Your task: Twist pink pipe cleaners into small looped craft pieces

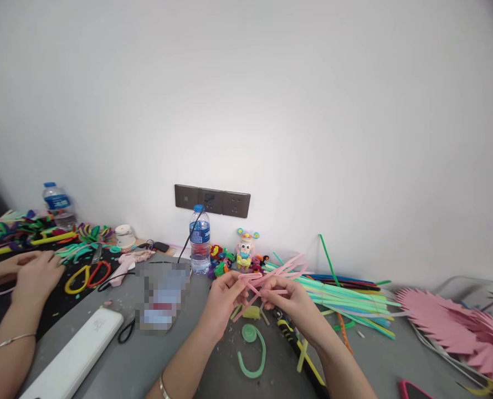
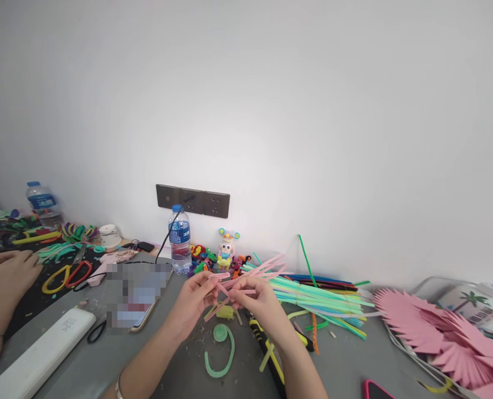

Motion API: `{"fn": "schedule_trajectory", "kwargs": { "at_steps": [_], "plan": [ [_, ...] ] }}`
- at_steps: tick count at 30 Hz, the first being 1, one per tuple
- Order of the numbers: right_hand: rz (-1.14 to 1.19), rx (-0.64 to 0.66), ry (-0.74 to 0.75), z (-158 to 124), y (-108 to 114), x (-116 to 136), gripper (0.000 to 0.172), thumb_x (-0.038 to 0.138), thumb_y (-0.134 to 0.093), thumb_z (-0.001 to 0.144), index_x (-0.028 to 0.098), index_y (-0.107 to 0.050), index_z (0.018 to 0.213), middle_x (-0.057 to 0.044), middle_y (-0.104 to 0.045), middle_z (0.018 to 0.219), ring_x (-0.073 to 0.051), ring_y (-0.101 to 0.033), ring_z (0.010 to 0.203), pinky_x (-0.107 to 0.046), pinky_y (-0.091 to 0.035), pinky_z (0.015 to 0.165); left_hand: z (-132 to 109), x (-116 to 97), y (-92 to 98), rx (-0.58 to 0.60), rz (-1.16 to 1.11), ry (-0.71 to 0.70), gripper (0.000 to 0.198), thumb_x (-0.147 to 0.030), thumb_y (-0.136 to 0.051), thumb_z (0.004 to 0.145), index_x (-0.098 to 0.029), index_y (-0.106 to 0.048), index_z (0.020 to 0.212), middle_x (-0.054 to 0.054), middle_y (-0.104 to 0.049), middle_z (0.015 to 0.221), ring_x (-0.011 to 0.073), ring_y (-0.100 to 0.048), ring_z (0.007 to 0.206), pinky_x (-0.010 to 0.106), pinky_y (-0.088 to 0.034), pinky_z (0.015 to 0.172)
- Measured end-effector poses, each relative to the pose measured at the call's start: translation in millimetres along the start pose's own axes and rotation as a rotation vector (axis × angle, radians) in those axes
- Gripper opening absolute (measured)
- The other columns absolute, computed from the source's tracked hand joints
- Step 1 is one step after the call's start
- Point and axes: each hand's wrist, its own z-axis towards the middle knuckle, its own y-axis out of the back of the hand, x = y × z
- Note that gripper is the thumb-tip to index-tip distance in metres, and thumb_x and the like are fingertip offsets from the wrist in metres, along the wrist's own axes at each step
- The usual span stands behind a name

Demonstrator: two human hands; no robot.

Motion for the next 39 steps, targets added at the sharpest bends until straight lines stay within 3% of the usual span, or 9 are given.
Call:
{"fn": "schedule_trajectory", "kwargs": {
  "at_steps": [7,12,19,26,30,33,36,39],
  "plan": [
    [-0.067,0.026,-0.010,-1.8,2.9,5.0,0.033,0.046,-0.077,0.066,0.017,-0.061,0.063,0.001,-0.058,0.062,-0.013,-0.054,0.054,-0.025,-0.045,0.055,-2.8,-2.3,-0.7,0.016,0.093,-0.029,0.033,-0.041,-0.080,0.065,-0.015,-0.069,0.081,0.002,-0.063,0.070,0.0120,-0.057,0.062,0.020,-0.046,0.053],
    [-0.083,0.034,0.004,-2.5,6.6,5.8,0.035,0.049,-0.077,0.066,0.017,-0.061,0.062,0.000,-0.059,0.062,-0.013,-0.054,0.054,-0.026,-0.047,0.054,-2.4,-0.9,2.2,0.024,0.185,-0.042,0.031,-0.042,-0.078,0.067,-0.014,-0.069,0.077,0.002,-0.064,0.065,0.0134,-0.059,0.062,0.021,-0.046,0.055],
    [0.190,-0.045,0.102,1.9,-0.4,-6.1,0.033,0.044,-0.078,0.068,0.018,-0.063,0.081,-0.001,-0.061,0.075,-0.012,-0.055,0.060,-0.024,-0.048,0.059,-0.6,4.3,1.1,-0.024,0.012,-0.010,0.028,-0.036,-0.083,0.063,-0.014,-0.068,0.072,0.000,-0.064,0.061,0.0083,-0.055,0.055,0.018,-0.044,0.052],
    [0.071,-0.010,0.104,6.8,-9.9,-10.9,0.033,0.046,-0.078,0.068,0.017,-0.065,0.077,-0.003,-0.064,0.077,-0.014,-0.057,0.062,-0.026,-0.049,0.060,2.5,4.9,1.6,-0.093,-0.068,-0.012,0.030,-0.034,-0.085,0.061,-0.014,-0.070,0.078,0.003,-0.070,0.072,0.0103,-0.060,0.061,0.019,-0.046,0.054],
    [0.058,-0.114,0.144,8.9,-5.9,-13.4,0.034,0.049,-0.076,0.069,0.017,-0.065,0.073,-0.005,-0.066,0.078,-0.016,-0.058,0.063,-0.029,-0.050,0.061,0.2,1.5,1.3,-0.011,0.017,0.045,0.035,-0.034,-0.082,0.065,-0.014,-0.074,0.093,0.008,-0.073,0.085,0.0125,-0.062,0.069,0.020,-0.047,0.057],
    [0.048,-0.179,0.171,8.8,-2.5,-13.9,0.033,0.049,-0.075,0.071,0.018,-0.064,0.074,-0.005,-0.066,0.077,-0.018,-0.060,0.067,-0.030,-0.051,0.065,-2.8,0.5,-0.3,0.064,0.112,0.075,0.031,-0.035,-0.079,0.068,-0.013,-0.074,0.090,0.007,-0.071,0.078,0.0111,-0.060,0.061,0.020,-0.044,0.054],
    [0.021,-0.125,0.183,7.1,-1.9,-10.9,0.032,0.049,-0.073,0.072,0.019,-0.063,0.079,-0.005,-0.067,0.076,-0.020,-0.063,0.071,-0.033,-0.052,0.069,-5.0,0.7,-2.0,0.085,0.138,0.068,0.027,-0.037,-0.078,0.069,-0.015,-0.072,0.083,0.004,-0.068,0.071,0.0121,-0.061,0.060,0.020,-0.044,0.054],
    [0.004,-0.029,0.198,5.3,-3.5,-7.1,0.030,0.047,-0.071,0.075,0.019,-0.063,0.080,-0.003,-0.067,0.074,-0.019,-0.063,0.069,-0.034,-0.053,0.070,-5.2,1.7,-2.5,0.091,0.097,0.066,0.027,-0.038,-0.080,0.067,-0.016,-0.070,0.079,0.006,-0.070,0.079,0.0164,-0.065,0.074,0.021,-0.048,0.059]
  ]
}}
